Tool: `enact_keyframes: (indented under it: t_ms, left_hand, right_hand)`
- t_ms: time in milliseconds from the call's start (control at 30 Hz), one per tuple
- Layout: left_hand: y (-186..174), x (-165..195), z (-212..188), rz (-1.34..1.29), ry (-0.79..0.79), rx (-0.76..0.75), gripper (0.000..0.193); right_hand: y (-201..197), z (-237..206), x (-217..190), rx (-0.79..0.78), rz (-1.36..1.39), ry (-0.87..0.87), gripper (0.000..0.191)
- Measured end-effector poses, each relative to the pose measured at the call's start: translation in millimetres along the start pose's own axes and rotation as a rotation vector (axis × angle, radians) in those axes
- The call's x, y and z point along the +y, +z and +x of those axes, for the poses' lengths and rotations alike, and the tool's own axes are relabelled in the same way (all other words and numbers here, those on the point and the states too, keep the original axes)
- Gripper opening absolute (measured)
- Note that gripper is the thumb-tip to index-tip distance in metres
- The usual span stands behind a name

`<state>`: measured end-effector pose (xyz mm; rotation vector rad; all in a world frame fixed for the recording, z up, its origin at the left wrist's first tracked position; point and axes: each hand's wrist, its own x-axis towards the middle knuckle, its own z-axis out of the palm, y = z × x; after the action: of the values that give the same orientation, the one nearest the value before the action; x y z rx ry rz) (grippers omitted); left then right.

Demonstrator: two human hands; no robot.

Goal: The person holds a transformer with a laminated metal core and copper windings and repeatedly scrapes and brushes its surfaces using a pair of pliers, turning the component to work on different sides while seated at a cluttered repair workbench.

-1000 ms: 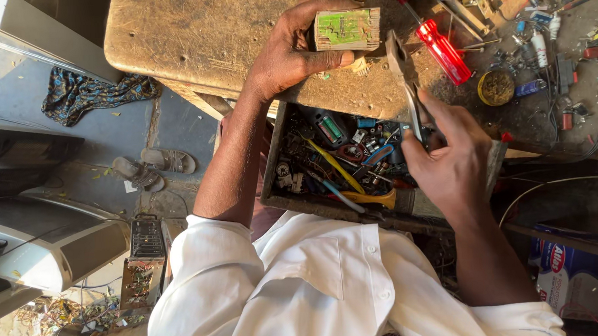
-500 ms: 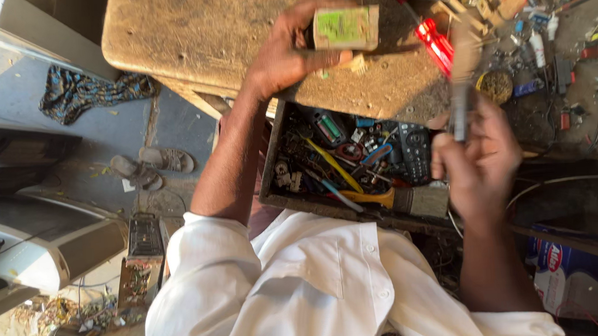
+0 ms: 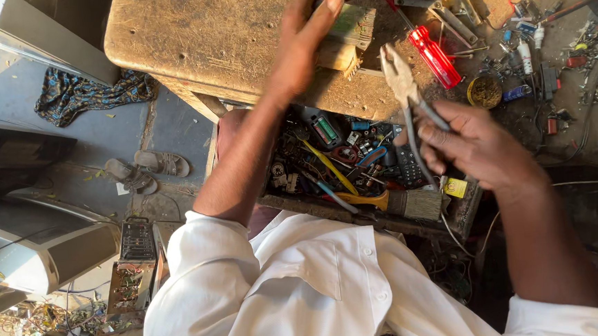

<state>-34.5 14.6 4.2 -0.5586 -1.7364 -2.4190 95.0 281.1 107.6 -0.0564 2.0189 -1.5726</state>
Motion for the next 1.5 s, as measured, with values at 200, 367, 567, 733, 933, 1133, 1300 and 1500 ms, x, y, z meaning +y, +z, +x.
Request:
enact_keyframes:
  t_ms: [200,367,567,733,933,1133,1300,1500]
  left_hand:
    - [15.6,-9.7,7.8,0.258,0.157,0.262,0.037]
    - [6.1,-11.1,19.6,0.274,0.271,0.166,0.046]
    - [5.3,-10.3,23.4,0.242,0.283,0.118,0.044]
    - [5.3,-10.8,23.3,0.243,0.269,0.129,0.045]
    - [4.1,-10.9,24.7,0.283,0.268,0.13,0.043]
    - [13.6,-9.4,14.1,0.481,0.255,0.242,0.035]
    - [17.0,-12.9,12.9,0.502,0.335,0.337,0.033]
    - [10.7,-12.6,20.1,0.486,0.357,0.329,0.024]
  right_hand:
    - [-2.1,1.7,-14.1,0.365,-0.995,-0.389,0.032]
    - [14.5,-4.1,-21.1,0.507,-1.382,-0.473,0.053]
    - [19.0,-1.5,-22.4,0.564,-1.552,-0.407,0.055]
    - [13.7,2.2,-21.3,0.559,-1.614,-0.473,0.053]
    - [18.6,5.3,-31.7,0.605,-1.685,-0.58,0.054]
    - [18.5,9.1,-44.4,0.654,-1.883,-0.678,0.044]
    - [6.6,16.8,-35.2,0.477,-1.62,-0.523,0.032]
    - [-4.6,17.2,-12.0,0.432,-1.665,-0.383,0.034]
